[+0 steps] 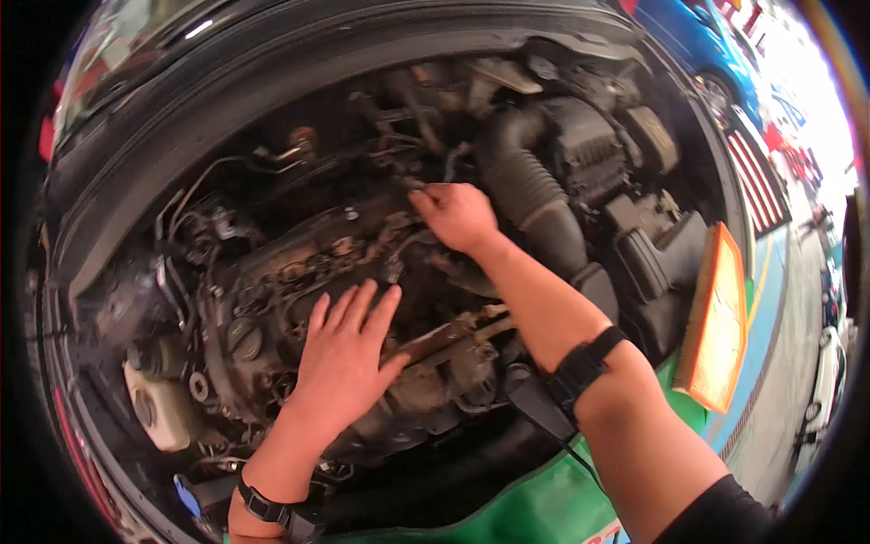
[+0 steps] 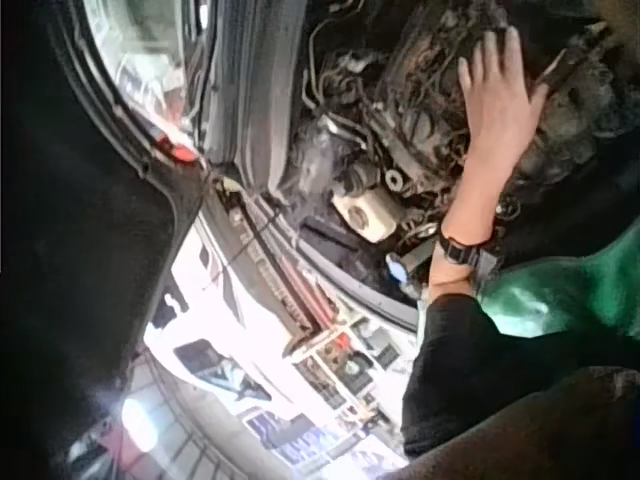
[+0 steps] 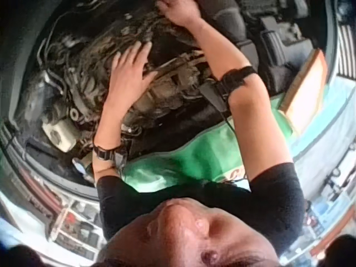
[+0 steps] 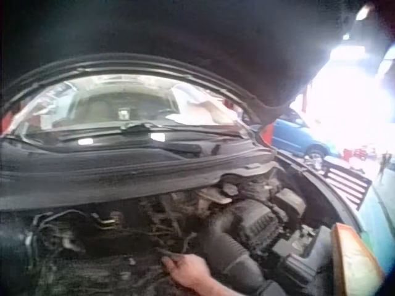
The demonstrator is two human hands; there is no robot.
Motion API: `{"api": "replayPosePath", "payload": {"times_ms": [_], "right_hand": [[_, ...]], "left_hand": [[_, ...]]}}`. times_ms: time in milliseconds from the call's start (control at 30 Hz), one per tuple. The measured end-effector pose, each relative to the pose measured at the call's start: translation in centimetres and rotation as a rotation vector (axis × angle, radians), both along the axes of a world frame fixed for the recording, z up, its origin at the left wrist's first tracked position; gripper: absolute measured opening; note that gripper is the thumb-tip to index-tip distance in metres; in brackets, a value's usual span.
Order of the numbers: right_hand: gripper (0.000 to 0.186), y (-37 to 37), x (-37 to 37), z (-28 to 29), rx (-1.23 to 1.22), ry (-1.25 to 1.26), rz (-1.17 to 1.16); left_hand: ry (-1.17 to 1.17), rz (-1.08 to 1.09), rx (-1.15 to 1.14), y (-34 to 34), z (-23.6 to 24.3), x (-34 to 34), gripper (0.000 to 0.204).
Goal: Repairing or servicing components on a car engine in a professional garage.
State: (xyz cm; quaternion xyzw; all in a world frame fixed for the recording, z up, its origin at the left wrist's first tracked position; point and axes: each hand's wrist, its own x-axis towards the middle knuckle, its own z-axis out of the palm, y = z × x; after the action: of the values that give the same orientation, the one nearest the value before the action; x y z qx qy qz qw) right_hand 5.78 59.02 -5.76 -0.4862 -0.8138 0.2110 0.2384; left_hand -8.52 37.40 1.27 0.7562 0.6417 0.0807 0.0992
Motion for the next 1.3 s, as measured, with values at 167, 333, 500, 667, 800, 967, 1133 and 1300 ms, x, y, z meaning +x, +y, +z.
{"api": "replayPosePath", "payload": {"times_ms": [167,333,500,667,800,967,1133,1300], "right_hand": [[0.035,-0.4,-0.5,-0.8,0.153,-0.005,-0.029],[0.039,-0.6,-0.6,-1.2,0.315,0.018,-0.082],[0.038,-0.5,-0.7,-1.2,0.251,0.005,-0.074],[0.036,-0.5,-0.6,-1.3,0.295,0.019,-0.08],[0.036,-0.5,-0.5,-1.4,0.284,0.041,-0.089],[0.034,-0.5,-0.6,-1.5,0.303,0.028,-0.095],[0.035,-0.7,-0.7,-1.0,0.297,0.007,-0.091],[0.035,-0.7,-1.0,-1.2,0.254,-0.005,-0.154]], "left_hand": [[-0.043,0.155,0.08,-3.3,0.1,-6.1,0.054],[0.054,0.458,0.184,-0.7,-2.0,-13.6,0.048],[-0.097,0.389,-0.144,2.9,-3.1,-14.6,0.034],[-0.089,0.403,0.166,1.0,-0.2,-13.2,0.031],[0.129,0.418,0.049,-3.2,-0.2,-12.0,0.05],[0.127,0.355,0.14,-2.8,-1.7,-12.4,0.059],[0.007,0.406,0.12,1.1,-4.2,-7.7,0.065],[0.067,0.457,0.215,1.3,-5.7,-5.0,0.058]]}}
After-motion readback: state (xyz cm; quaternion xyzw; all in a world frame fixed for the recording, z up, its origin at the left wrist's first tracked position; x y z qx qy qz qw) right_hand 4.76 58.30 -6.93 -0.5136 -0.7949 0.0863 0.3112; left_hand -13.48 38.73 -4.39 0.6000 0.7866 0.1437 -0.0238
